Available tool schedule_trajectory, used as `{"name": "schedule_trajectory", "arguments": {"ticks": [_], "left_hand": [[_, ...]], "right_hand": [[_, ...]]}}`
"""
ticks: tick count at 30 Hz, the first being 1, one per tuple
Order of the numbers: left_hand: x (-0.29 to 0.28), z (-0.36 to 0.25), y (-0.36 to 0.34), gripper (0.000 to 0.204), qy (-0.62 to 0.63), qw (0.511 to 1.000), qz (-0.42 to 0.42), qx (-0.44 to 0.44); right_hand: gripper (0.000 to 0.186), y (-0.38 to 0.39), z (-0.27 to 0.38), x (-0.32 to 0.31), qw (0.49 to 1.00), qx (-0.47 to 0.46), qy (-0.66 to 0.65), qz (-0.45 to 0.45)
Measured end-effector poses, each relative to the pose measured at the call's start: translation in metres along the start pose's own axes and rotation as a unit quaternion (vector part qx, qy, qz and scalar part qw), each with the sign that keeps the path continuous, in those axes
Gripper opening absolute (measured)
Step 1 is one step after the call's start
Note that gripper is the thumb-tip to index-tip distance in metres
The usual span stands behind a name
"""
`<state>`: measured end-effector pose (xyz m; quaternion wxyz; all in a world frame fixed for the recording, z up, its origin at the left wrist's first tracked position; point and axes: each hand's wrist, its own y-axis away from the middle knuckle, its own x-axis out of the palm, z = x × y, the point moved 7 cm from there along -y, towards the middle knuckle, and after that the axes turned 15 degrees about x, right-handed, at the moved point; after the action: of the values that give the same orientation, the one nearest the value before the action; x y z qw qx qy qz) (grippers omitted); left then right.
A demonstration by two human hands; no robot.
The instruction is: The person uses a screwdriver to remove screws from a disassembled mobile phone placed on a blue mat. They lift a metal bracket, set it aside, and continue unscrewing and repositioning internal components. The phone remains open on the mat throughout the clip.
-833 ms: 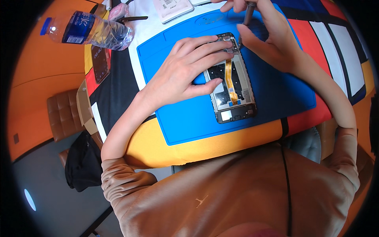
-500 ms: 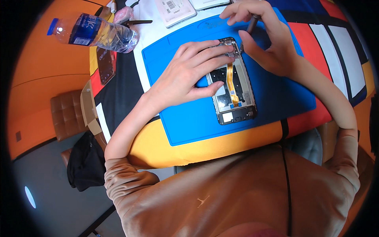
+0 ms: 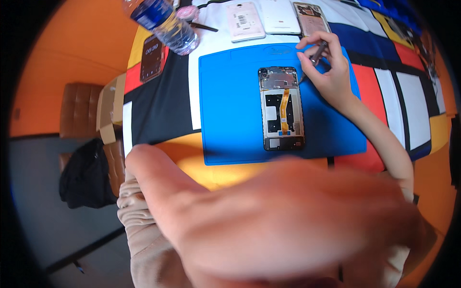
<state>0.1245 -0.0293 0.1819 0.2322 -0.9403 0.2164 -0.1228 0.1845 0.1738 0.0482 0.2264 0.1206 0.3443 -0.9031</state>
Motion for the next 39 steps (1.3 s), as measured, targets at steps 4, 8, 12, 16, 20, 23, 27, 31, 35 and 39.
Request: {"name": "schedule_trajectory", "arguments": {"ticks": [4, 8, 12, 16, 20, 23, 27, 31, 35, 39], "left_hand": [[0.039, 0.001, 0.015, 0.021, 0.146, 0.987, 0.046, 0.052], [0.05, 0.009, 0.038, 0.021, 0.19, 0.973, 0.069, 0.114], [0.052, 0.017, 0.052, 0.021, 0.216, 0.96, 0.064, 0.168], [0.055, 0.021, 0.056, 0.02, 0.224, 0.952, 0.07, 0.197], [0.065, 0.02, 0.053, 0.02, 0.228, 0.946, 0.103, 0.207], [0.071, 0.022, 0.048, 0.02, 0.223, 0.943, 0.132, 0.207], [0.071, 0.021, 0.041, 0.019, 0.196, 0.944, 0.165, 0.206], [0.062, 0.015, 0.04, 0.019, 0.143, 0.948, 0.198, 0.205], [0.06, 0.006, 0.041, 0.019, 0.087, 0.948, 0.231, 0.203], [0.057, 0.006, 0.034, 0.019, 0.016, 0.945, 0.248, 0.211]], "right_hand": [[0.033, 0.001, 0.0, -0.003, 1.0, 0.009, -0.005, 0.014], [0.036, 0.001, -0.004, -0.006, 0.999, 0.048, -0.002, 0.014], [0.038, -0.002, -0.005, -0.003, 0.997, 0.071, 0.008, 0.019], [0.037, -0.003, -0.002, -0.002, 0.997, 0.079, 0.005, 0.024], [0.035, -0.001, -0.005, -0.002, 0.996, 0.088, 0.007, 0.015], [0.034, 0.001, -0.003, -0.002, 0.998, 0.062, 0.009, 0.011], [0.029, 0.001, 0.0, -0.002, 0.999, 0.047, -0.004, -0.003], [0.025, 0.001, 0.005, -0.002, 0.999, 0.049, -0.002, -0.02], [0.026, 0.002, 0.007, -0.002, 0.997, 0.071, 0.022, -0.008], [0.026, 0.003, 0.005, -0.002, 0.996, 0.091, 0.014, 0.009]]}}
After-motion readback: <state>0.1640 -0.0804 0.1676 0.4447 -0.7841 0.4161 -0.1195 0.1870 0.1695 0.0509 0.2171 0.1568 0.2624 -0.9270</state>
